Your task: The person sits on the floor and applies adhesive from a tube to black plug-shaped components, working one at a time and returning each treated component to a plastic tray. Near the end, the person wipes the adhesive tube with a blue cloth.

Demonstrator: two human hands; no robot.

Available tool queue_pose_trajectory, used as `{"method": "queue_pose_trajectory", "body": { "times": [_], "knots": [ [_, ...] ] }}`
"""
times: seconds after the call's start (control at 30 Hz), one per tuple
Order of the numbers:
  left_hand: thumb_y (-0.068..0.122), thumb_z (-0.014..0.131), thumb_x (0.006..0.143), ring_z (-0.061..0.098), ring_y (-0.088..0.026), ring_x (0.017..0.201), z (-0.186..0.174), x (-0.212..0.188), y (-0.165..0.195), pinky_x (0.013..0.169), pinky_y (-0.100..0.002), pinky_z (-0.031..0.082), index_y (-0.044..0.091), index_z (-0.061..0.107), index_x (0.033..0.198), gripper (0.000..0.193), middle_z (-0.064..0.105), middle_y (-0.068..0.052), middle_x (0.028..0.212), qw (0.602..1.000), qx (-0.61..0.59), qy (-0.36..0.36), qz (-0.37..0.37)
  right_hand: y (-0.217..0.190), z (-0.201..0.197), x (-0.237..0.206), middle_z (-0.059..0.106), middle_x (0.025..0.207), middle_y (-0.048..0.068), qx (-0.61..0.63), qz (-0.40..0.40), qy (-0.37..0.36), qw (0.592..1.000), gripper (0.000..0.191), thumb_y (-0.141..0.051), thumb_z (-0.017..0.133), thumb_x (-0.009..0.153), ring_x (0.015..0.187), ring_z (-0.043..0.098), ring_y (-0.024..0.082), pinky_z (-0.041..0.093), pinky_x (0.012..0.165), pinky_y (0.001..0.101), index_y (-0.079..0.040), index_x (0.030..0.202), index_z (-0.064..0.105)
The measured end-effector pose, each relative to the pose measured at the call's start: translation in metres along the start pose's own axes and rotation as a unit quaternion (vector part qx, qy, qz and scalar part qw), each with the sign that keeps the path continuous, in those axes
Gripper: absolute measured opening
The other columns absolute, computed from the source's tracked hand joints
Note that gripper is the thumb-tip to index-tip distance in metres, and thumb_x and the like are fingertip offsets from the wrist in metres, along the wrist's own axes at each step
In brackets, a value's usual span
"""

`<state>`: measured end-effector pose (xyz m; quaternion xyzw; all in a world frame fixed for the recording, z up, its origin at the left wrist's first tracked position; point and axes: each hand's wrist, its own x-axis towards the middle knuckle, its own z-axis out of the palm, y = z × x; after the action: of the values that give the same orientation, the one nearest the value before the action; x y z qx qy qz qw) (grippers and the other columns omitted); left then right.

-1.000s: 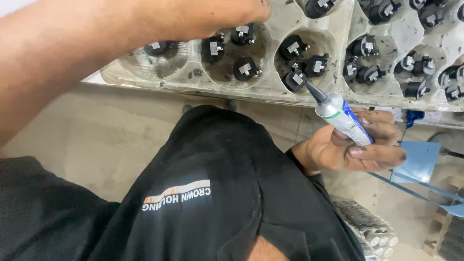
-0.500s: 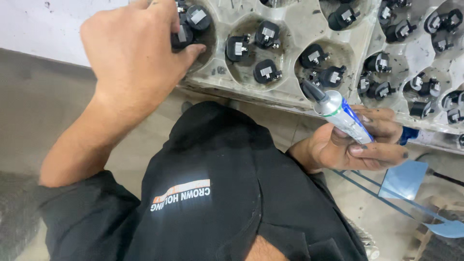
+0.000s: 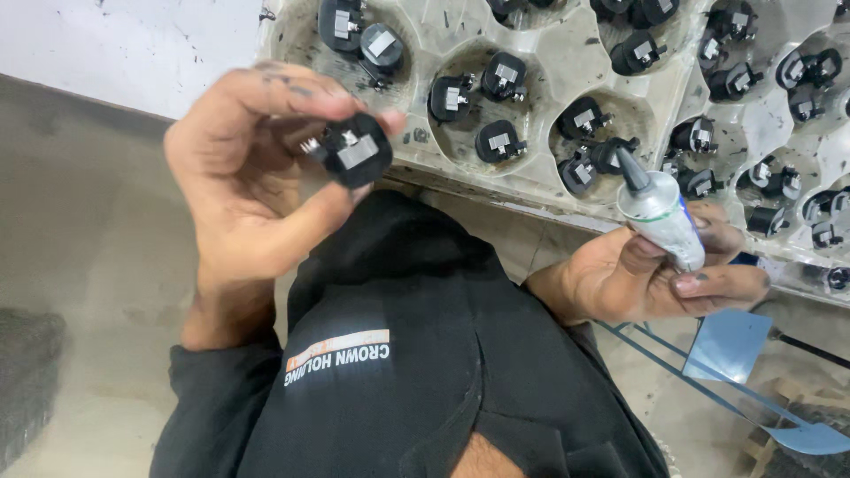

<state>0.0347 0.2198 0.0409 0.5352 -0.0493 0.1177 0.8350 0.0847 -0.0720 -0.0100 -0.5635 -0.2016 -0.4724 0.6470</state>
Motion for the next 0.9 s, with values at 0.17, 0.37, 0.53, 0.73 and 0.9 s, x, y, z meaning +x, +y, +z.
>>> {"method": "queue_pose_trajectory", "body": {
  "times": [0.17,0.37,0.53,0.73,0.9],
  "knots": [
    [-0.013,0.079,0.085,0.064,-0.014,0.085,-0.002,-0.003,-0.027,0.083,-0.022,0.062,0.0,0.067,0.101,0.024,0.059,-0.006,0.101,0.997,-0.06,-0.033,0.02,0.001,0.0,-0.005,0.047,0.089,0.004,0.003,-0.001,0.0,1.0,0.054,-0.008,0.09,0.083,0.088,0.053,0.019,0.044,0.079,0.0288,-0.011,0.095,0.037],
    [-0.01,0.079,0.086,0.064,-0.012,0.11,0.014,-0.001,-0.026,0.094,-0.022,0.063,-0.003,0.068,0.111,0.028,0.061,-0.007,0.12,0.999,0.048,-0.005,0.024,-0.005,-0.002,-0.026,0.057,0.086,0.009,-0.025,0.007,-0.073,0.997,0.048,0.0,0.085,0.085,0.075,0.064,0.027,0.056,0.073,0.0372,-0.016,0.097,0.042],
    [-0.012,0.082,0.086,0.073,-0.017,0.107,0.023,-0.002,-0.024,0.09,-0.027,0.069,-0.008,0.067,0.12,0.037,0.066,-0.015,0.122,0.987,0.147,-0.043,0.044,0.002,0.001,-0.029,0.057,0.071,0.015,-0.059,-0.072,-0.1,0.991,0.037,-0.003,0.078,0.085,0.065,0.064,0.032,0.053,0.058,0.0384,-0.014,0.084,0.042],
    [-0.011,0.086,0.096,0.072,-0.013,0.106,0.027,-0.006,-0.028,0.09,-0.024,0.069,-0.003,0.068,0.124,0.034,0.063,-0.012,0.128,0.983,0.161,-0.025,0.085,0.012,0.009,-0.029,0.053,0.058,0.016,0.034,-0.116,-0.053,0.991,0.038,-0.025,0.055,0.1,0.054,0.061,0.03,0.049,0.051,0.036,-0.011,0.067,0.044],
    [-0.013,0.08,0.094,0.072,-0.017,0.111,0.026,-0.008,-0.034,0.092,-0.027,0.068,-0.002,0.064,0.125,0.037,0.067,-0.013,0.13,0.987,0.128,-0.027,0.094,0.013,0.006,-0.029,0.053,0.057,0.017,0.03,-0.131,-0.067,0.989,0.039,-0.025,0.057,0.098,0.052,0.059,0.03,0.047,0.048,0.0344,-0.012,0.064,0.042]
  ]
}}
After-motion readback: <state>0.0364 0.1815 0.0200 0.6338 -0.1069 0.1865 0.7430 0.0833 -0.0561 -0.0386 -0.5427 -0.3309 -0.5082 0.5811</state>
